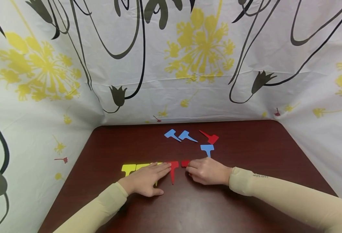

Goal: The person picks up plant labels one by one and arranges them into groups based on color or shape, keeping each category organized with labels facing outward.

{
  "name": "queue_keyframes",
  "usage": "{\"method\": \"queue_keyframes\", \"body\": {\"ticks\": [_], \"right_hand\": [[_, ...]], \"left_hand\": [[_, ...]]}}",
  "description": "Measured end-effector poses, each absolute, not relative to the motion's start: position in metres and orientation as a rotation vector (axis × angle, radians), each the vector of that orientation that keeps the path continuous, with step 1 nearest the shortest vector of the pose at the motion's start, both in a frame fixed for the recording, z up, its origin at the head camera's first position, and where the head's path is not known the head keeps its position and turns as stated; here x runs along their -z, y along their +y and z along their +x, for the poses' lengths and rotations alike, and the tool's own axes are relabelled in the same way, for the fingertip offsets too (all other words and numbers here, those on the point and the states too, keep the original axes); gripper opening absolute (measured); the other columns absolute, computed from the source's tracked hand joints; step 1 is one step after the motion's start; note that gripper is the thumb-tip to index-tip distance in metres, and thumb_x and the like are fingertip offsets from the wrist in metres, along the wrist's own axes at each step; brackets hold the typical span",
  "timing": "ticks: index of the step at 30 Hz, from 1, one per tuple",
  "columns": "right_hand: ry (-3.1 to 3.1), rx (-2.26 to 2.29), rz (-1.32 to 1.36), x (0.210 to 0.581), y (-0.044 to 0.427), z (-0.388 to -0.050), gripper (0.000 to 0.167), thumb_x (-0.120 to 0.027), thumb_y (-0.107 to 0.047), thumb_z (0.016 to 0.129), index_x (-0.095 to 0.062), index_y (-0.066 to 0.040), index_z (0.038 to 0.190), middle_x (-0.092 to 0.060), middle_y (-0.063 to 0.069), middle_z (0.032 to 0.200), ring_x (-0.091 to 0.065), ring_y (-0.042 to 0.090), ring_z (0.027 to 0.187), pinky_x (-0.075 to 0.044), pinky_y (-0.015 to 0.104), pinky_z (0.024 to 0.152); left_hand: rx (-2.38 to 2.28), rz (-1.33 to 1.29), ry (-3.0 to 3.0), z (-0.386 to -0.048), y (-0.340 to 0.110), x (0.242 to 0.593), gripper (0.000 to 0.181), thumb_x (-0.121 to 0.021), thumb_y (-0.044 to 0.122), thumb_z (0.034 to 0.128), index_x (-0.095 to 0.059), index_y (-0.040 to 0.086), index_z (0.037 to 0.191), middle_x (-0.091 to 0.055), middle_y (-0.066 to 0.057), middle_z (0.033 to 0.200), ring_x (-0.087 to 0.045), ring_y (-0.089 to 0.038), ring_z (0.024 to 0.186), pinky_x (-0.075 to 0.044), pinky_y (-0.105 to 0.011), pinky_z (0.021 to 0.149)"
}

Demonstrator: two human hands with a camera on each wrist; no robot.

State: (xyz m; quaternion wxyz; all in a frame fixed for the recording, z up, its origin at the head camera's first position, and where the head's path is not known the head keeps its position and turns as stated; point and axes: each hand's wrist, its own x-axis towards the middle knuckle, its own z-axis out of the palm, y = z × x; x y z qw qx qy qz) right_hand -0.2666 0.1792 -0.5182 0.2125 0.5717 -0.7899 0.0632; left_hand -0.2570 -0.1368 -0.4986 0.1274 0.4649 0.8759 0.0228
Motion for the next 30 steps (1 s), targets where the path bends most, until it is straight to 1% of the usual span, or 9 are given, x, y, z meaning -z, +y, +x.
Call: {"method": "queue_keyframes", "body": {"ticks": [4,8,11,14,18,23,30], "right_hand": [[-2.227,-0.149,1.637,0.5198,0.1785,-0.2663,0.025,-0.072,-0.016,0.086,-0.072,-0.010,0.111,-0.063,-0.002,0.098,-0.062,0.007,0.082,-0.057,0.023,0.067],[-2.269,-0.128,1.652,0.5176,0.1777,-0.2659,0.030,-0.074,-0.017,0.086,-0.072,-0.011,0.115,-0.062,-0.002,0.101,-0.060,0.008,0.086,-0.057,0.023,0.069],[-2.315,-0.119,1.638,0.5152,0.1772,-0.2653,0.036,-0.074,-0.019,0.085,-0.071,-0.011,0.120,-0.063,-0.002,0.106,-0.061,0.010,0.093,-0.058,0.025,0.075],[-2.368,-0.111,1.609,0.5151,0.1771,-0.2647,0.043,-0.073,-0.022,0.086,-0.068,-0.009,0.127,-0.064,0.002,0.116,-0.062,0.014,0.103,-0.058,0.029,0.083],[-2.439,-0.112,1.549,0.5175,0.1771,-0.2639,0.047,-0.070,-0.024,0.088,-0.065,-0.007,0.132,-0.063,0.006,0.125,-0.062,0.019,0.111,-0.055,0.034,0.091],[-2.483,-0.092,1.504,0.5217,0.1764,-0.2639,0.046,-0.066,-0.025,0.090,-0.064,-0.009,0.132,-0.063,0.005,0.127,-0.061,0.019,0.113,-0.054,0.034,0.095],[-2.484,-0.082,1.512,0.5231,0.1743,-0.2647,0.045,-0.066,-0.025,0.091,-0.064,-0.010,0.133,-0.062,0.004,0.126,-0.060,0.018,0.112,-0.054,0.033,0.094]], "left_hand": [[-0.076,1.363,2.548,-0.2572,-0.1358,0.4988,0.086,-0.064,0.053,0.0912,-0.029,0.013,0.160,-0.023,0.000,0.166,-0.020,-0.016,0.151,-0.022,-0.043,0.120],[-0.076,1.377,2.557,-0.2578,-0.1354,0.4975,0.087,-0.065,0.052,0.0905,-0.030,0.013,0.160,-0.024,0.000,0.166,-0.021,-0.016,0.151,-0.022,-0.043,0.120],[-0.067,1.386,2.564,-0.2583,-0.1359,0.4973,0.087,-0.065,0.052,0.0902,-0.031,0.013,0.160,-0.025,0.000,0.165,-0.022,-0.017,0.151,-0.023,-0.044,0.120],[-0.063,1.391,2.561,-0.2586,-0.1363,0.4979,0.087,-0.065,0.053,0.0904,-0.031,0.013,0.160,-0.025,-0.001,0.165,-0.022,-0.017,0.151,-0.023,-0.044,0.120],[-0.056,1.390,2.559,-0.2588,-0.1357,0.4991,0.086,-0.064,0.053,0.0906,-0.031,0.013,0.160,-0.025,-0.001,0.165,-0.022,-0.017,0.151,-0.023,-0.044,0.120],[-0.031,1.384,2.569,-0.2582,-0.1346,0.4988,0.086,-0.065,0.053,0.0905,-0.031,0.014,0.159,-0.025,0.000,0.165,-0.022,-0.016,0.151,-0.022,-0.043,0.120],[0.005,1.417,2.581,-0.2582,-0.1369,0.5009,0.086,-0.063,0.054,0.0920,-0.030,0.013,0.160,-0.025,-0.001,0.165,-0.022,-0.017,0.151,-0.019,-0.046,0.121]]}}
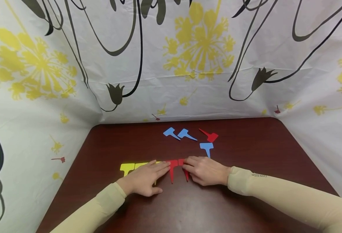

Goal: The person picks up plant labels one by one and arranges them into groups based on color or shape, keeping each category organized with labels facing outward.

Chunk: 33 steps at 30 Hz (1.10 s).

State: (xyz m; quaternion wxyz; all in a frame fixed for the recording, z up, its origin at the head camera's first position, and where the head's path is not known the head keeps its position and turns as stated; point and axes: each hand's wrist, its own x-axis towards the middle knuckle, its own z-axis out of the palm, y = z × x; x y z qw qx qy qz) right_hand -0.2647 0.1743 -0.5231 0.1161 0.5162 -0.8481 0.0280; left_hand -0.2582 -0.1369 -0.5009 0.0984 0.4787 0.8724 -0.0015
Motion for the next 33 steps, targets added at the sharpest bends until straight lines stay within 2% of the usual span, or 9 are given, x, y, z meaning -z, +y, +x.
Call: {"method": "queue_keyframes", "body": {"ticks": [19,25,28,33], "right_hand": [[-2.455,-0.069,1.521,0.520,0.173,-0.267,0.045,-0.069,-0.023,0.089,-0.065,-0.008,0.131,-0.062,0.004,0.124,-0.061,0.017,0.111,-0.055,0.032,0.091],[-2.477,-0.147,1.416,0.511,0.181,-0.277,0.041,-0.069,-0.029,0.090,-0.067,-0.012,0.128,-0.063,0.003,0.122,-0.063,0.016,0.107,-0.056,0.034,0.090],[-2.470,-0.193,1.320,0.506,0.192,-0.290,0.038,-0.068,-0.030,0.091,-0.069,-0.013,0.125,-0.064,0.002,0.117,-0.064,0.016,0.103,-0.058,0.036,0.085],[-2.507,-0.239,1.087,0.499,0.217,-0.317,0.031,-0.071,-0.026,0.090,-0.072,-0.011,0.117,-0.065,0.001,0.103,-0.063,0.015,0.086,-0.058,0.036,0.067]], "left_hand": [[-0.051,1.462,2.602,-0.260,-0.143,0.507,0.087,-0.062,0.055,0.0923,-0.027,0.013,0.161,-0.022,-0.001,0.166,-0.020,-0.017,0.151,-0.017,-0.048,0.121],[-0.084,1.493,2.610,-0.260,-0.145,0.508,0.088,-0.061,0.056,0.0925,-0.026,0.012,0.161,-0.022,-0.003,0.166,-0.020,-0.018,0.152,-0.013,-0.050,0.122],[-0.113,1.496,2.618,-0.259,-0.146,0.509,0.090,-0.059,0.056,0.0930,-0.023,0.012,0.162,-0.019,-0.003,0.167,-0.017,-0.018,0.152,-0.012,-0.050,0.122],[-0.162,1.515,2.624,-0.257,-0.142,0.509,0.091,-0.057,0.059,0.0935,-0.021,0.011,0.162,-0.016,-0.004,0.168,-0.014,-0.019,0.153,-0.012,-0.050,0.122]]}}
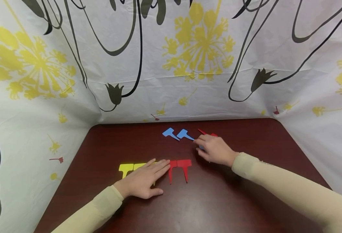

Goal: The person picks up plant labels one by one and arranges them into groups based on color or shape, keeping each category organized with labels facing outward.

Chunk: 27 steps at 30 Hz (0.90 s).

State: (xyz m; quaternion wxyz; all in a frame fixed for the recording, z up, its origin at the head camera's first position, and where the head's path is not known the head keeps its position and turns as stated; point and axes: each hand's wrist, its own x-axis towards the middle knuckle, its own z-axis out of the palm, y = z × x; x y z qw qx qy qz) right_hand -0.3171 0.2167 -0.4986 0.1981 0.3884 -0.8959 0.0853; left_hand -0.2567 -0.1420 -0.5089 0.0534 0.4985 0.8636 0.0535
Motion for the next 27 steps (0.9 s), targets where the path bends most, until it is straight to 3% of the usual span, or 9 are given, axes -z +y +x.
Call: {"method": "queue_keyframes", "body": {"ticks": [3,12,22,27], "right_hand": [[-2.606,-0.231,0.948,0.494,0.230,-0.335,0.030,-0.073,-0.025,0.090,-0.073,-0.009,0.115,-0.064,0.004,0.100,-0.061,0.019,0.084,-0.057,0.038,0.063],[-2.885,-0.268,0.629,0.497,0.244,-0.380,0.027,-0.068,-0.026,0.094,-0.073,-0.008,0.113,-0.064,0.008,0.098,-0.061,0.025,0.087,-0.056,0.044,0.070],[-2.939,-0.288,0.462,0.507,0.237,-0.400,0.024,-0.071,-0.031,0.093,-0.075,-0.010,0.104,-0.062,0.009,0.097,-0.062,0.026,0.082,-0.055,0.046,0.065],[-2.923,-0.302,0.420,0.511,0.232,-0.402,0.017,-0.075,-0.029,0.091,-0.073,-0.013,0.093,-0.060,0.007,0.091,-0.061,0.025,0.077,-0.054,0.045,0.063]], "left_hand": [[-0.157,1.542,2.631,-0.256,-0.132,0.507,0.094,-0.056,0.063,0.0929,-0.020,0.011,0.162,-0.016,-0.006,0.168,-0.013,-0.020,0.153,-0.012,-0.049,0.122],[-0.085,1.524,2.591,-0.261,-0.104,0.506,0.107,-0.053,0.077,0.0857,-0.015,0.014,0.163,-0.011,-0.003,0.169,-0.010,-0.019,0.154,-0.012,-0.042,0.123],[-0.109,1.559,2.531,-0.265,-0.091,0.506,0.116,-0.055,0.083,0.0791,-0.017,0.013,0.163,-0.011,-0.003,0.169,-0.009,-0.020,0.154,-0.012,-0.044,0.123],[-0.102,1.545,2.524,-0.266,-0.089,0.507,0.119,-0.057,0.084,0.0763,-0.017,0.013,0.163,-0.011,-0.002,0.169,-0.009,-0.019,0.154,-0.011,-0.044,0.123]]}}
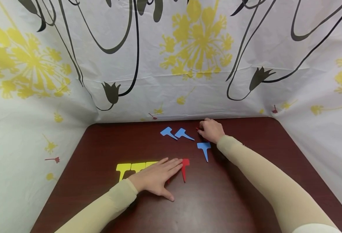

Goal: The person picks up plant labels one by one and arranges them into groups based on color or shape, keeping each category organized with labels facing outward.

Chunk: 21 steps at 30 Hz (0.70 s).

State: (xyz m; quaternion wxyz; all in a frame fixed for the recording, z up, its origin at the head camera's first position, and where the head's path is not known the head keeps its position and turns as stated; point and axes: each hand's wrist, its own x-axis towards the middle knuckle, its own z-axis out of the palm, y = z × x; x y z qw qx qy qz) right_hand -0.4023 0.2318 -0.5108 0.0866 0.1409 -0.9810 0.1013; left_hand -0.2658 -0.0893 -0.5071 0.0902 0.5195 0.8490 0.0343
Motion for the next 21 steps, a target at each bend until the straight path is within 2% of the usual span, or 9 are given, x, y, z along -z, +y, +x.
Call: {"method": "queue_keyframes", "body": {"ticks": [10,16,21], "right_hand": [[-2.887,-0.254,0.496,0.512,0.228,-0.404,0.010,-0.075,-0.019,0.091,-0.075,-0.012,0.084,-0.064,0.004,0.082,-0.062,0.019,0.070,-0.055,0.041,0.060],[-2.888,-0.199,0.708,0.506,0.232,-0.406,0.020,-0.070,-0.013,0.087,-0.064,-0.016,0.069,-0.055,-0.003,0.061,-0.052,0.014,0.053,-0.046,0.034,0.051],[-2.846,-0.175,0.840,0.487,0.237,-0.400,0.024,-0.068,-0.008,0.084,-0.058,-0.018,0.066,-0.048,-0.006,0.056,-0.047,0.013,0.050,-0.040,0.032,0.049]], "left_hand": [[-0.065,1.526,2.493,-0.266,-0.087,0.505,0.116,-0.057,0.082,0.0776,-0.020,0.012,0.162,-0.018,-0.003,0.167,-0.016,-0.019,0.153,-0.013,-0.045,0.122],[-0.057,1.520,2.488,-0.266,-0.085,0.502,0.116,-0.058,0.082,0.0774,-0.022,0.012,0.162,-0.020,-0.003,0.167,-0.018,-0.019,0.152,-0.016,-0.046,0.122],[-0.048,1.519,2.481,-0.265,-0.084,0.499,0.115,-0.060,0.081,0.0776,-0.023,0.011,0.161,-0.020,-0.004,0.167,-0.019,-0.020,0.152,-0.018,-0.045,0.121]]}}
